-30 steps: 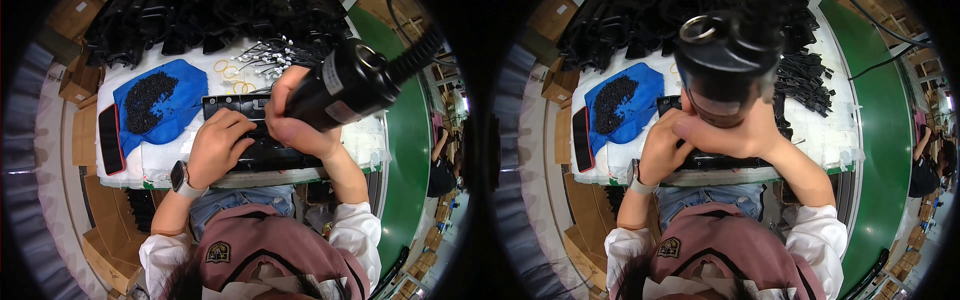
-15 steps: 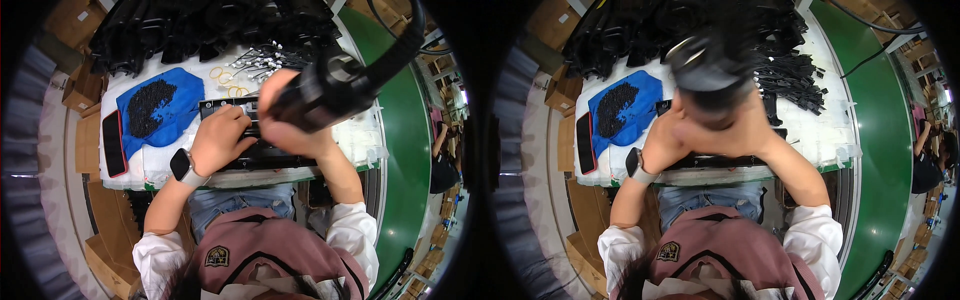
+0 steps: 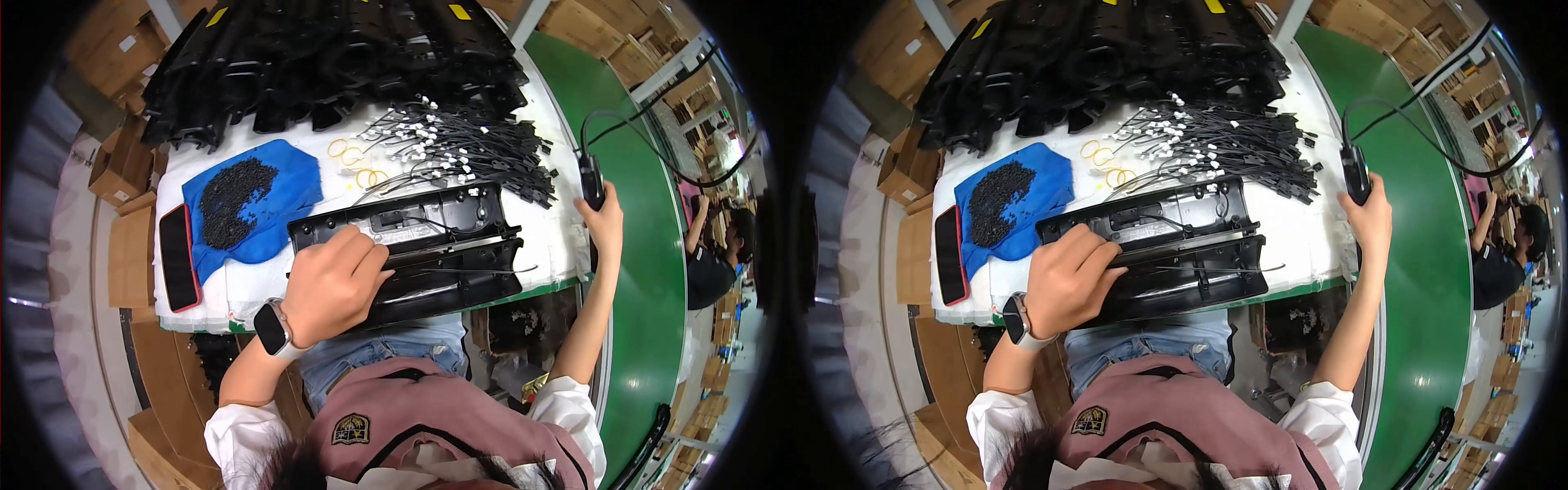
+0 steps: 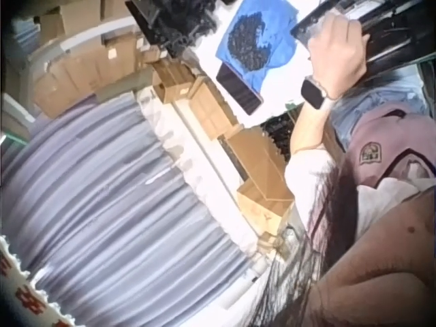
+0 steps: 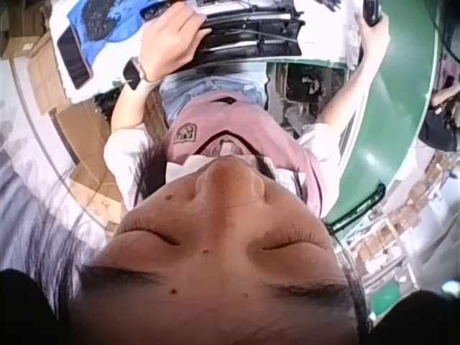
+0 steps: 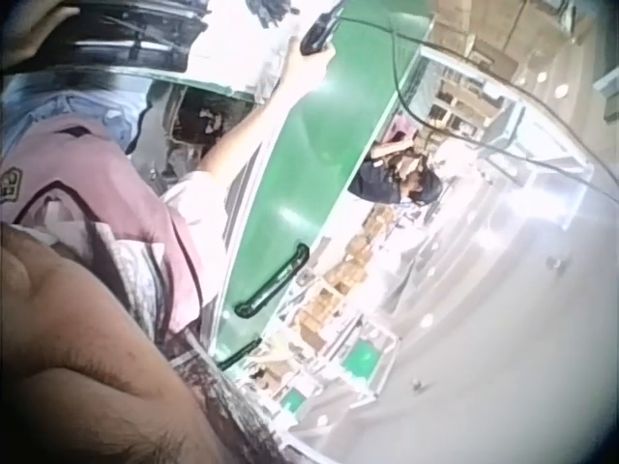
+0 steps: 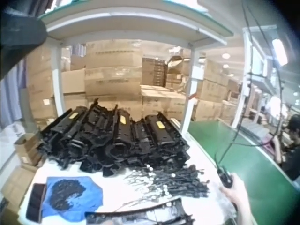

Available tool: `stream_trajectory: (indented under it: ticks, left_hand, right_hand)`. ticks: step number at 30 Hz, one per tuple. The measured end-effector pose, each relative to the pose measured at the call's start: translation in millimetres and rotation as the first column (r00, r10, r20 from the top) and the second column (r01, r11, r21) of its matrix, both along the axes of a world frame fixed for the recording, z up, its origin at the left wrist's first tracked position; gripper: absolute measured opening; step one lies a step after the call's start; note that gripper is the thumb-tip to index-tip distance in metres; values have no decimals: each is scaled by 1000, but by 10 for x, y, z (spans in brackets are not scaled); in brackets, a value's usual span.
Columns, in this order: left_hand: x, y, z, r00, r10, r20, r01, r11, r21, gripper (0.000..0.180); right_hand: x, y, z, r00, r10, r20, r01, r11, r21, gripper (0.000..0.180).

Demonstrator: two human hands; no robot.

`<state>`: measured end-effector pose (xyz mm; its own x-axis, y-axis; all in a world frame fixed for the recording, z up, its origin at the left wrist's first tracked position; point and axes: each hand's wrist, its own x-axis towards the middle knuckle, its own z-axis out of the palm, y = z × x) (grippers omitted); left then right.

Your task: Assembling printer toner cartridges by inserting components and securing them with an electric screwdriver.

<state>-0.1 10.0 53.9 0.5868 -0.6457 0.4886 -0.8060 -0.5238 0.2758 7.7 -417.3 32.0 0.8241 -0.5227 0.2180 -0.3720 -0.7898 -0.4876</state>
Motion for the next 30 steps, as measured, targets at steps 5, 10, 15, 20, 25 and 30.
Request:
stream_trajectory:
  ticks: [5, 10, 15, 20, 25, 30]
  left_hand:
    - [-295, 597, 50, 973, 231, -31, -230, 933, -277, 28]
    - [-1104, 1755, -69, 610, 711, -349, -753, 384, -534, 23]
    - [-2533, 3224, -777, 264, 650, -712, -784, -286, -551, 21]
    - [-4083, 3972, -2380, -366, 597, -714, -733, -658, -174, 30]
    - [-4361, 3841, -3524, -740, 336, -582, -557, -792, 250, 38]
    - [-3953, 3763, -4128, -803, 230, -549, -534, -688, 492, 37]
  right_hand:
    - [13, 294, -174, 994, -45, -104, 4, 930, -367, 60]
    - [-43, 875, 194, 935, 251, 249, -84, 843, -532, 40]
    - [73, 2152, 237, 564, 762, 317, -703, 645, -301, 23]
    - [-202, 3646, 23, 77, 991, 111, -943, 108, -316, 19]
    - [-414, 4516, -185, -194, 979, 62, -952, -172, -251, 19]
    - [-446, 4807, -296, -201, 979, -9, -943, -196, -270, 19]
